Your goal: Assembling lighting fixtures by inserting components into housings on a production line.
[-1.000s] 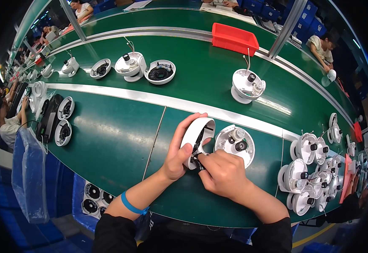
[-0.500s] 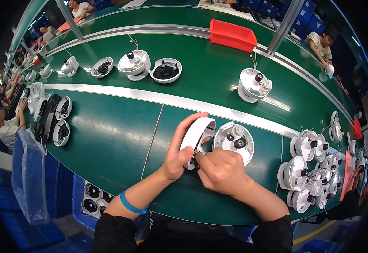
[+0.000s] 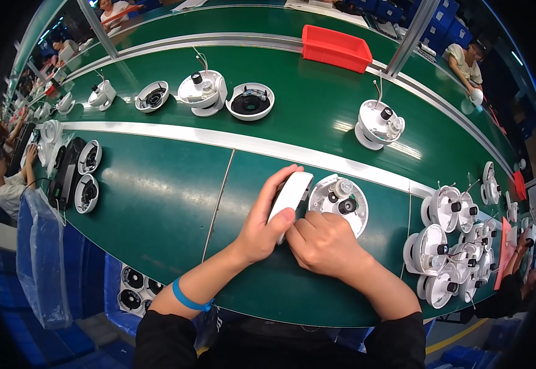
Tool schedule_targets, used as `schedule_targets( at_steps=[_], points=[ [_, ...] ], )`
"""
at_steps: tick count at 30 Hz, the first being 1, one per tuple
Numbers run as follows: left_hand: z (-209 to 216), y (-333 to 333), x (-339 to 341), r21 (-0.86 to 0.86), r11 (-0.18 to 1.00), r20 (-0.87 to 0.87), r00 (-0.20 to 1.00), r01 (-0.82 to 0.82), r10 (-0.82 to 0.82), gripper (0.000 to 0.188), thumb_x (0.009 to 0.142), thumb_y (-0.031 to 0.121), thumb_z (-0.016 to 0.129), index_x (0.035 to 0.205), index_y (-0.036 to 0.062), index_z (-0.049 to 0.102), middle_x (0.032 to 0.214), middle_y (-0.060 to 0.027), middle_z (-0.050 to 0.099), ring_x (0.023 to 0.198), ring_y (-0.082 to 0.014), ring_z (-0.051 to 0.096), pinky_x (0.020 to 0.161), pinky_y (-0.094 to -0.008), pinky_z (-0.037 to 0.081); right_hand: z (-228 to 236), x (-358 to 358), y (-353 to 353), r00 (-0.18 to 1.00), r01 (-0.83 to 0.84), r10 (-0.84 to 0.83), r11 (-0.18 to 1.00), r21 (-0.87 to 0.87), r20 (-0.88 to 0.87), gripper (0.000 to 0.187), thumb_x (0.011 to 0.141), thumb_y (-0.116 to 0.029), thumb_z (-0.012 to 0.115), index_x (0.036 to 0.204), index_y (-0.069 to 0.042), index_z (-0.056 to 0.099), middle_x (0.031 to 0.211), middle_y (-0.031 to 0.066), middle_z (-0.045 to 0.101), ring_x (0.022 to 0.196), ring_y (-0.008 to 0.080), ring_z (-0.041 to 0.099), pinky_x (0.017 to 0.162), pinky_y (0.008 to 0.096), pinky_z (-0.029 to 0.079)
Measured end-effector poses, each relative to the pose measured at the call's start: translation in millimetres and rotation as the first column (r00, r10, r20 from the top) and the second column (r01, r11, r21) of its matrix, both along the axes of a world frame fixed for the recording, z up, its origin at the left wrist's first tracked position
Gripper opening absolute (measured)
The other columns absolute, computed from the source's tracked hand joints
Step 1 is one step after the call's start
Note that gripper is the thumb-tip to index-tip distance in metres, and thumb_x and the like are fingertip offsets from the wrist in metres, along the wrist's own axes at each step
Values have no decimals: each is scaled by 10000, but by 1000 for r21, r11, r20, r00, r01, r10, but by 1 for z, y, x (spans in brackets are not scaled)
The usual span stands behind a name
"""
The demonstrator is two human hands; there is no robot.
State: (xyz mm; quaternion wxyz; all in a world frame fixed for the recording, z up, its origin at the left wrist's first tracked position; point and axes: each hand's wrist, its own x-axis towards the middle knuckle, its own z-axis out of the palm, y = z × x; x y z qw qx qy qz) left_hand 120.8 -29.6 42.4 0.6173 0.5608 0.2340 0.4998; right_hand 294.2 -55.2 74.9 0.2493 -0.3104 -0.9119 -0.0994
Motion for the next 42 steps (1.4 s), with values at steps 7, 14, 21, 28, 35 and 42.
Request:
schedule_targets(
  at_steps=[7,14,21,28,35,42],
  points=[
    [-3,4,3,12,990,64,988,-143,141,882,989,580,575,1601,47,228,1624,-178,344,1438,-301,440,1172,-478,385,8,-3,-5,978,146,-169,974,-174,-123,209,728,-85,734,930,-65,685,756,20,580,652,190,638,509,346,489],
    [-3,10,4,-452,889,472,865,74,168,675,1071,468,385,1589,43,305,1551,-201,466,1374,-319,530,1159,-470,442,16,13,-5,852,-16,-275,836,-548,-445,335,772,62,689,1106,33,675,1027,167,687,862,360,705,758,415,584],
    [-5,9,2,-304,952,375,923,36,85,680,1012,318,579,1583,44,332,1577,-157,440,1351,-257,548,1120,-383,461,16,10,-4,718,-54,-517,626,-778,-466,242,815,66,633,1044,55,710,950,205,715,872,392,711,775,433,584],
    [-11,5,6,-79,996,195,979,-47,62,650,986,260,597,1543,-7,394,1569,-174,454,1420,-266,464,1189,-390,331,9,-1,-5,917,-66,-105,912,-406,-385,246,740,20,697,984,7,725,901,115,643,844,296,659,715,411,555],
    [-11,6,7,-71,997,107,993,-40,47,751,979,351,612,1582,11,319,1611,-205,383,1405,-298,495,1181,-410,372,7,3,-4,958,-3,-72,966,-260,-278,265,699,-17,744,960,-25,702,848,67,588,785,244,626,633,370,529],
    [-13,5,9,-132,991,111,994,-6,21,725,988,335,585,1581,13,321,1601,-216,392,1429,-307,462,1202,-414,335,1,5,0,994,-13,4,996,-89,-107,145,732,-67,702,861,-33,645,797,53,545,737,203,584,553,325,510]
  ],
)
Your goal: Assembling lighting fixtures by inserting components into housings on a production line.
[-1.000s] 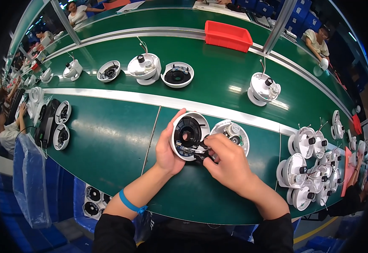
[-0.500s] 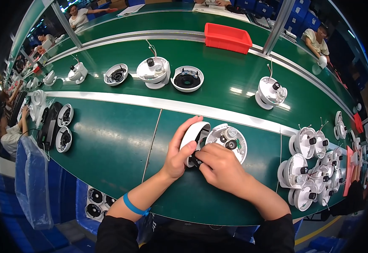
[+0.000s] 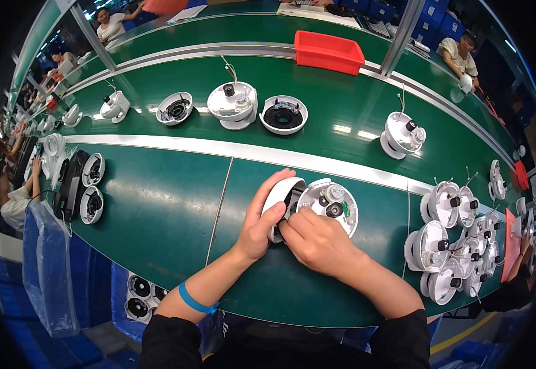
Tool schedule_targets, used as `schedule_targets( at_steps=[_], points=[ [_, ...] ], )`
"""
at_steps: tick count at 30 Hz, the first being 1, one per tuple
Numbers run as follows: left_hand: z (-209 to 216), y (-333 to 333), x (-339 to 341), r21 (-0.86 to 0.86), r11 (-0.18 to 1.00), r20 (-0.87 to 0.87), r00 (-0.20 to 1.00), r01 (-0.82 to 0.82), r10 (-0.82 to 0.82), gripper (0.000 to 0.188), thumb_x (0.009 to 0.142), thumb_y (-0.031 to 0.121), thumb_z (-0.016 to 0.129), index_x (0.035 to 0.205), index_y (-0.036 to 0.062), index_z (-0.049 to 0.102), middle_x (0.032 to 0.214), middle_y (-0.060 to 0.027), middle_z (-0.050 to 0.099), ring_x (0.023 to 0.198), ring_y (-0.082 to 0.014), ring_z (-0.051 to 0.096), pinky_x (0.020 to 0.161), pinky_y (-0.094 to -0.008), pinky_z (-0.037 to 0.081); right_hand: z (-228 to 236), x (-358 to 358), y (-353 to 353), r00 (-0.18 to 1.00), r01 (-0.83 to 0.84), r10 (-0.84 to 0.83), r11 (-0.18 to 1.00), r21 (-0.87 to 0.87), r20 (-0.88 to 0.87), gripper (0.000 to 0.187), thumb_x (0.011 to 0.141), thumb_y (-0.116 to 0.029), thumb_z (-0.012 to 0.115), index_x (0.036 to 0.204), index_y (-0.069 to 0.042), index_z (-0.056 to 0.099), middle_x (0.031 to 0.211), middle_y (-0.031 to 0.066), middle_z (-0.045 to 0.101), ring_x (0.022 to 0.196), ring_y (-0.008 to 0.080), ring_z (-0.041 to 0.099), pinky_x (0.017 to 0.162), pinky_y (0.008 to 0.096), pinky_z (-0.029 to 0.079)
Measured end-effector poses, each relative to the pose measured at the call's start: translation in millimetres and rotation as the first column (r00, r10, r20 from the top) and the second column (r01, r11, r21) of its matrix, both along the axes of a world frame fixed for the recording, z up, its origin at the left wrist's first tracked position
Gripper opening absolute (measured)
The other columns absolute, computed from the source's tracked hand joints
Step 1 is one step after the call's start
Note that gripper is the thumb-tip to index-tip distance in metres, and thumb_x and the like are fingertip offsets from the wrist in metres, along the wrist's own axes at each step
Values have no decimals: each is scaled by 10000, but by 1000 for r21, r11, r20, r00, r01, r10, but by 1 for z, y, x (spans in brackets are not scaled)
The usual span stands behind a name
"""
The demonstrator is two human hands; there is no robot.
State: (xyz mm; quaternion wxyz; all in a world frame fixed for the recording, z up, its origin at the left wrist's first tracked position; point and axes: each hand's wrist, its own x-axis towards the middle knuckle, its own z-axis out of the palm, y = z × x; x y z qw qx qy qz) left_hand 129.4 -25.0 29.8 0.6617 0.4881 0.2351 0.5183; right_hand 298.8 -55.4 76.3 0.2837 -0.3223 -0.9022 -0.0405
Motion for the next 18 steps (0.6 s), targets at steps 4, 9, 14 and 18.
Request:
schedule_targets(
  at_steps=[4,9,14,18],
  points=[
    [1,2,-3,89,996,-117,993,5,6,696,992,308,565,1576,10,331,1599,-218,395,1443,-305,440,1212,-414,313,-1,2,2,999,-32,33,998,-48,25,87,746,-72,654,821,-36,630,801,62,562,754,191,592,545,311,527],
    [0,0,4,154,988,-260,965,-1,41,654,1002,293,527,1558,-3,352,1597,-205,401,1445,-295,430,1214,-408,300,1,9,-2,1000,-26,26,994,-109,0,123,752,-54,707,851,-26,640,796,67,551,734,219,580,539,347,506],
    [-7,0,16,226,974,-217,973,-33,83,632,999,313,530,1533,5,389,1566,-191,418,1421,-295,437,1204,-406,301,-10,18,1,997,-67,65,996,-62,-29,106,753,-52,694,840,-36,636,795,61,550,732,222,579,550,355,498],
    [-7,0,20,81,993,-57,994,-90,95,575,1060,335,465,1538,31,364,1541,-167,453,1379,-275,471,1184,-384,331,15,12,-14,962,270,-272,961,66,18,156,748,-105,730,889,-66,677,854,37,605,756,217,626,597,341,489]
  ],
)
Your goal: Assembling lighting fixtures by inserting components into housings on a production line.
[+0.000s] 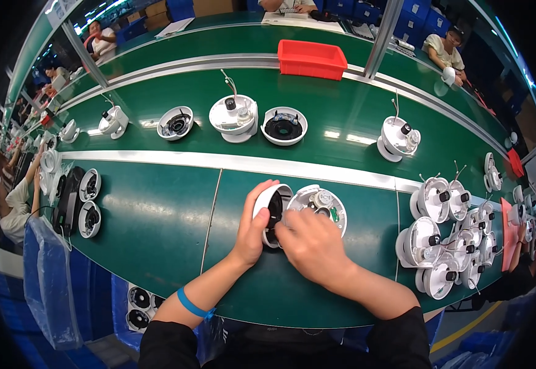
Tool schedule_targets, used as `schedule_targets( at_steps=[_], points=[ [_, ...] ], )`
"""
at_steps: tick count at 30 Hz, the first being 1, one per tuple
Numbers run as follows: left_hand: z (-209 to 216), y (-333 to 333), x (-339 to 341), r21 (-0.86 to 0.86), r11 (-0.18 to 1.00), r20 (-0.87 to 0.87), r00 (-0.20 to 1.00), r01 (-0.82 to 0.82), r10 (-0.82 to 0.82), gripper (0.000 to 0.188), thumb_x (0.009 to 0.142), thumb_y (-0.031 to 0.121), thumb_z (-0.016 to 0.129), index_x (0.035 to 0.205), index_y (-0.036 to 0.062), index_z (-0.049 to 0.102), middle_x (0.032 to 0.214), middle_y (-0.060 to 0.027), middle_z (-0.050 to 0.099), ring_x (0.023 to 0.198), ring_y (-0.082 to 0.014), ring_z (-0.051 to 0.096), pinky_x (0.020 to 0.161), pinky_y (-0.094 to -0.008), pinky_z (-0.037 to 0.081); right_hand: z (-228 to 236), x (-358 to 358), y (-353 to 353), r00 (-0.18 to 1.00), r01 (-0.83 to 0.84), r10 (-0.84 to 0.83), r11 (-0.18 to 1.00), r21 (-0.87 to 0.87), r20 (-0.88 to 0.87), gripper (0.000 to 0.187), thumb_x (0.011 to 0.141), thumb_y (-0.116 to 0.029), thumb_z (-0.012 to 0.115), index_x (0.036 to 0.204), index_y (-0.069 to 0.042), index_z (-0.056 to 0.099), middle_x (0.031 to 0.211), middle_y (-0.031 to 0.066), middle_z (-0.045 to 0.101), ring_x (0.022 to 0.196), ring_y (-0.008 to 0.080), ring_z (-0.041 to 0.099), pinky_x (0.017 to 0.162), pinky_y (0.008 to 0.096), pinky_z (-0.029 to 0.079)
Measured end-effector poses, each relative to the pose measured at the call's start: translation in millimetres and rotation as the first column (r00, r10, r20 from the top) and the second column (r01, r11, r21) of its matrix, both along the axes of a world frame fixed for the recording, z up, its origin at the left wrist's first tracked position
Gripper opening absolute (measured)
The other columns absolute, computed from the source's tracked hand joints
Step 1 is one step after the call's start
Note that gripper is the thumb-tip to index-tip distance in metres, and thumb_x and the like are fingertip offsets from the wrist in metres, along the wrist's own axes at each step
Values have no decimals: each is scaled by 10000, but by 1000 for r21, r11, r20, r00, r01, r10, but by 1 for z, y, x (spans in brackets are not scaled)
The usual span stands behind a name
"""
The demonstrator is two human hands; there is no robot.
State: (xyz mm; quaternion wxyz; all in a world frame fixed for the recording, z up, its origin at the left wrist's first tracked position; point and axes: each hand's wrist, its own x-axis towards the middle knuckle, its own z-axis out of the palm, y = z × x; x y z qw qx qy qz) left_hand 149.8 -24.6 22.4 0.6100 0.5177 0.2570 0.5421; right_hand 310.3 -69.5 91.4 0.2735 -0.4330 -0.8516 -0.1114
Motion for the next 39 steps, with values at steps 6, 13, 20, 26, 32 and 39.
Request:
schedule_targets(
  at_steps=[6,13,20,26,32,39],
  points=[
    [-6,26,5,-397,915,202,979,73,10,504,1120,358,372,1536,74,395,1421,-117,554,1280,-223,572,1094,-369,476,26,59,12,808,-258,-250,663,-702,-533,446,837,-73,695,1272,18,648,1052,98,740,755,240,752,626,329,574],
    [4,113,33,-379,875,178,951,302,-252,804,1072,574,454,1676,173,105,1725,-147,122,1480,-348,395,1163,-493,407,36,92,44,384,-350,-565,643,-682,-730,142,949,-79,623,1040,19,671,909,76,735,603,109,671,513,223,500],
    [-4,110,34,-253,967,-204,975,36,-90,638,1070,375,586,1577,63,356,1415,-149,497,1265,-258,571,984,-400,556,30,111,126,228,-93,-587,781,-618,-777,191,955,-64,589,1102,53,622,965,114,669,746,202,755,575,268,562],
    [-1,55,-78,-130,983,-366,928,-128,72,447,1037,259,656,1427,100,506,1174,-94,586,967,-151,650,773,-299,554,31,169,165,184,-123,-655,724,-678,-733,400,964,-111,584,1329,46,534,1108,145,708,764,232,766,535,279,560],
    [0,20,-187,-65,939,-430,859,-336,278,444,1034,188,648,1446,84,523,1289,-63,639,1036,-125,638,862,-254,523,17,291,166,-133,198,-762,606,-770,-634,264,954,-161,598,1182,-28,581,997,121,600,818,300,757,507,323,505],
    [7,75,-208,653,691,-696,115,-309,709,457,965,249,709,1378,74,625,1522,-250,425,1412,-416,424,1181,-471,327,11,346,116,-103,-4,-616,786,-619,-781,87,938,-83,592,993,-15,595,932,95,564,747,237,651,684,368,606]
  ],
)
